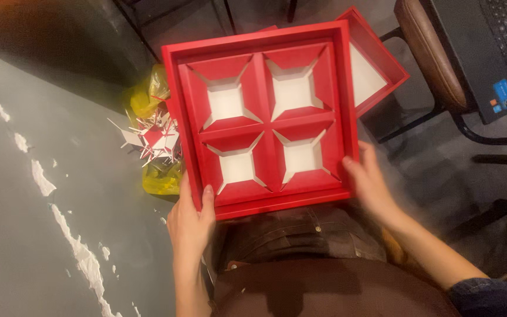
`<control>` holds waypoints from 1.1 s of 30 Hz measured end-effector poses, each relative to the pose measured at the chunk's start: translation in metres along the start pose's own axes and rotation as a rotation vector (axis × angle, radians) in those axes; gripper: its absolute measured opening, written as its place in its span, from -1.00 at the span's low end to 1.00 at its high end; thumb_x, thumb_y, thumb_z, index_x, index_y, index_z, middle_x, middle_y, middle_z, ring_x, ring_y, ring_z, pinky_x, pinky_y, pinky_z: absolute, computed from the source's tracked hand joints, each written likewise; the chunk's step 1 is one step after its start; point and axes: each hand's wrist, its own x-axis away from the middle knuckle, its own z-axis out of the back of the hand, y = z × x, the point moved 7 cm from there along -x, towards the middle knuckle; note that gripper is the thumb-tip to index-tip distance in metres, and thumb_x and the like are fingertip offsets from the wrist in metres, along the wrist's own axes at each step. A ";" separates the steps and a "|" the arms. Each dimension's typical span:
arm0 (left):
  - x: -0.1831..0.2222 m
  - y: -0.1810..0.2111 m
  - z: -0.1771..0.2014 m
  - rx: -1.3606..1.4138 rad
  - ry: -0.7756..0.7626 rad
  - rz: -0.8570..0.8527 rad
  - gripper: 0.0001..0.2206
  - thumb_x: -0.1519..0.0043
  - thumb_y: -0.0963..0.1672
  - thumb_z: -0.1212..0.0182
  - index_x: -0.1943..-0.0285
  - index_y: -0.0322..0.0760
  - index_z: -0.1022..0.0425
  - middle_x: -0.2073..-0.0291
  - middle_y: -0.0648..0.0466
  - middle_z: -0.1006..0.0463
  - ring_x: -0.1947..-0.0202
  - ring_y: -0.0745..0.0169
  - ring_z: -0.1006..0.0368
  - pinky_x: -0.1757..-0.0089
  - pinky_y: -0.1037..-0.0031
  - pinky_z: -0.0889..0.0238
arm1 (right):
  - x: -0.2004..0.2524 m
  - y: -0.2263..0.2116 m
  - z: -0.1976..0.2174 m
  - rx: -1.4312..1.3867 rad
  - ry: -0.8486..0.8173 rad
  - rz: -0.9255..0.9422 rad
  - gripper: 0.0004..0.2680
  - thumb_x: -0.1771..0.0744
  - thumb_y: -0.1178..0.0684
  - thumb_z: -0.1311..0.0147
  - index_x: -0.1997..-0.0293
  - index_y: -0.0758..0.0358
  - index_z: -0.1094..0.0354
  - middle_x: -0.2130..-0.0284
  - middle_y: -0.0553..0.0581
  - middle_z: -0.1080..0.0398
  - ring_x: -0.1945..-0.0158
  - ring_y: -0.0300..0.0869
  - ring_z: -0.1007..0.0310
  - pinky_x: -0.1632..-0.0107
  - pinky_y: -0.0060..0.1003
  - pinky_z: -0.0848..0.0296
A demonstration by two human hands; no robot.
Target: The person assembles cardboard box inserts by hand while holding them on their lap. They fold flaps and slot pieces together, handling various red and white cardboard sections from a stack.
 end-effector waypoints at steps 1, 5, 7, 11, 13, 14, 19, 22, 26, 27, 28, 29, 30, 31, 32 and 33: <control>0.000 0.007 0.002 0.023 0.035 -0.079 -0.50 -0.31 -0.04 -0.12 -0.46 -0.10 -0.22 0.00 -0.19 -0.63 0.03 -0.34 -0.53 -0.01 0.03 -0.32 | -0.001 -0.005 0.003 -0.089 0.006 0.005 -0.64 -0.40 0.07 0.09 -0.37 0.27 0.04 -0.19 0.25 -0.30 -0.22 -0.10 -0.37 -0.18 -0.14 -0.43; 0.004 0.019 -0.009 0.114 0.015 -0.132 -0.45 -0.26 -0.04 -0.17 -0.42 -0.25 -0.17 -0.06 -0.30 -0.56 -0.08 -0.38 -0.46 -0.01 0.04 -0.31 | -0.017 -0.031 0.011 0.321 0.132 0.238 -0.58 -0.36 0.08 -0.11 -0.35 0.28 -0.01 -0.10 0.24 -0.35 -0.16 -0.13 -0.39 -0.14 -0.20 -0.43; 0.003 0.024 -0.008 0.203 0.048 -0.168 -0.50 -0.30 -0.06 -0.15 -0.39 -0.30 -0.18 -0.08 -0.33 -0.54 -0.12 -0.38 -0.46 -0.04 0.05 -0.31 | -0.016 -0.031 0.007 0.196 0.128 0.326 -0.59 -0.39 0.08 -0.09 -0.39 0.30 -0.05 -0.15 0.24 -0.35 -0.20 -0.14 -0.37 -0.20 -0.21 -0.39; -0.005 0.027 -0.001 0.206 0.129 -0.140 -0.43 -0.18 -0.04 -0.27 -0.33 -0.29 -0.17 -0.01 -0.31 -0.57 0.00 -0.36 -0.50 0.04 0.05 -0.35 | -0.008 -0.032 0.000 0.365 0.112 0.414 -0.52 -0.33 0.12 -0.17 -0.40 0.32 -0.04 -0.09 0.25 -0.42 -0.12 -0.11 -0.44 -0.12 -0.21 -0.42; -0.007 0.026 -0.001 0.187 0.142 -0.085 -0.47 -0.21 -0.05 -0.20 -0.36 -0.19 -0.20 0.03 -0.21 -0.62 0.03 -0.31 -0.54 0.04 0.06 -0.36 | -0.003 -0.036 -0.003 0.458 0.149 0.467 -0.48 -0.29 0.15 -0.18 -0.42 0.32 -0.02 -0.06 0.28 -0.43 -0.13 -0.08 -0.46 -0.14 -0.18 -0.41; -0.008 0.026 -0.001 0.178 0.149 -0.058 -0.49 -0.22 -0.06 -0.16 -0.38 -0.14 -0.22 0.04 -0.16 -0.65 0.05 -0.28 -0.56 0.04 0.07 -0.37 | -0.002 -0.039 -0.005 0.504 0.168 0.495 -0.46 -0.28 0.17 -0.19 -0.42 0.32 -0.02 -0.05 0.29 -0.44 -0.13 -0.06 -0.47 -0.14 -0.17 -0.41; -0.010 0.021 -0.003 0.061 0.125 0.030 -0.48 -0.22 -0.04 -0.18 -0.41 -0.06 -0.25 0.09 -0.15 -0.65 0.07 -0.29 -0.54 0.02 0.08 -0.35 | -0.006 -0.030 -0.006 0.434 0.186 0.332 -0.45 -0.27 0.19 -0.11 -0.45 0.26 0.02 -0.08 0.26 -0.41 -0.04 -0.06 -0.50 -0.04 -0.19 -0.46; -0.008 0.025 0.002 0.189 0.126 -0.101 -0.48 -0.25 -0.05 -0.17 -0.43 -0.11 -0.24 -0.03 -0.19 -0.61 -0.03 -0.27 -0.51 -0.01 0.11 -0.33 | -0.006 -0.029 -0.013 0.299 0.062 0.479 -0.45 -0.31 0.23 -0.11 -0.48 0.31 0.08 -0.22 0.29 -0.28 -0.25 -0.10 -0.34 -0.23 -0.18 -0.35; -0.010 0.014 0.001 0.394 0.083 -0.125 -0.53 -0.36 -0.08 0.01 -0.49 -0.14 -0.21 -0.15 -0.21 -0.56 -0.12 -0.19 -0.50 -0.08 0.19 -0.30 | -0.011 -0.010 -0.008 0.178 -0.174 0.274 -0.40 -0.30 0.22 -0.09 -0.52 0.21 0.16 -0.26 0.22 -0.21 -0.24 -0.17 -0.27 -0.21 -0.19 -0.36; -0.007 0.013 0.001 0.372 0.121 -0.134 -0.54 -0.37 -0.09 0.01 -0.49 -0.18 -0.22 -0.13 -0.23 -0.57 -0.10 -0.21 -0.52 -0.06 0.19 -0.32 | -0.010 -0.009 -0.004 0.225 -0.198 0.268 -0.38 -0.29 0.23 -0.08 -0.53 0.21 0.18 -0.31 0.21 -0.17 -0.29 -0.16 -0.22 -0.23 -0.19 -0.33; -0.004 0.013 0.000 0.350 0.158 -0.143 -0.56 -0.38 -0.10 0.01 -0.48 -0.21 -0.22 -0.12 -0.25 -0.57 -0.08 -0.22 -0.53 -0.04 0.18 -0.33 | -0.008 -0.007 0.001 0.272 -0.222 0.262 -0.36 -0.27 0.24 -0.07 -0.54 0.21 0.20 -0.35 0.20 -0.13 -0.34 -0.15 -0.18 -0.25 -0.19 -0.31; -0.002 0.014 0.000 0.327 0.195 -0.153 -0.57 -0.39 -0.11 0.01 -0.47 -0.25 -0.23 -0.10 -0.27 -0.58 -0.07 -0.24 -0.54 -0.03 0.17 -0.35 | -0.006 -0.005 0.004 0.318 -0.246 0.255 -0.34 -0.26 0.25 -0.07 -0.55 0.21 0.22 -0.40 0.19 -0.10 -0.39 -0.13 -0.13 -0.26 -0.19 -0.28; -0.001 0.014 -0.001 0.290 0.191 -0.136 -0.56 -0.38 -0.12 0.02 -0.47 -0.25 -0.23 -0.04 -0.26 -0.60 -0.01 -0.25 -0.55 0.01 0.17 -0.36 | -0.004 -0.004 0.005 0.336 -0.239 0.272 -0.34 -0.25 0.25 -0.05 -0.55 0.21 0.23 -0.40 0.20 -0.08 -0.41 -0.12 -0.11 -0.25 -0.19 -0.28; 0.000 0.015 -0.001 0.253 0.188 -0.122 -0.55 -0.37 -0.12 0.02 -0.48 -0.25 -0.23 0.02 -0.26 -0.62 0.05 -0.26 -0.57 0.04 0.16 -0.37 | -0.004 -0.004 0.004 0.354 -0.230 0.292 -0.33 -0.25 0.26 -0.03 -0.55 0.21 0.25 -0.41 0.22 -0.07 -0.42 -0.11 -0.10 -0.25 -0.19 -0.29; 0.001 0.016 -0.001 0.217 0.186 -0.107 -0.55 -0.36 -0.12 0.03 -0.48 -0.24 -0.22 0.09 -0.25 -0.64 0.11 -0.26 -0.59 0.08 0.15 -0.39 | -0.003 -0.006 0.003 0.371 -0.222 0.312 -0.33 -0.24 0.27 -0.01 -0.56 0.21 0.27 -0.42 0.23 -0.06 -0.44 -0.10 -0.09 -0.24 -0.19 -0.30; 0.001 0.018 0.000 0.223 0.188 -0.124 -0.54 -0.36 -0.13 0.03 -0.48 -0.25 -0.21 0.10 -0.25 -0.64 0.14 -0.27 -0.59 0.11 0.14 -0.39 | -0.002 -0.006 0.004 0.374 -0.179 0.288 -0.34 -0.25 0.25 -0.02 -0.55 0.21 0.25 -0.36 0.25 -0.14 -0.39 -0.09 -0.17 -0.23 -0.20 -0.31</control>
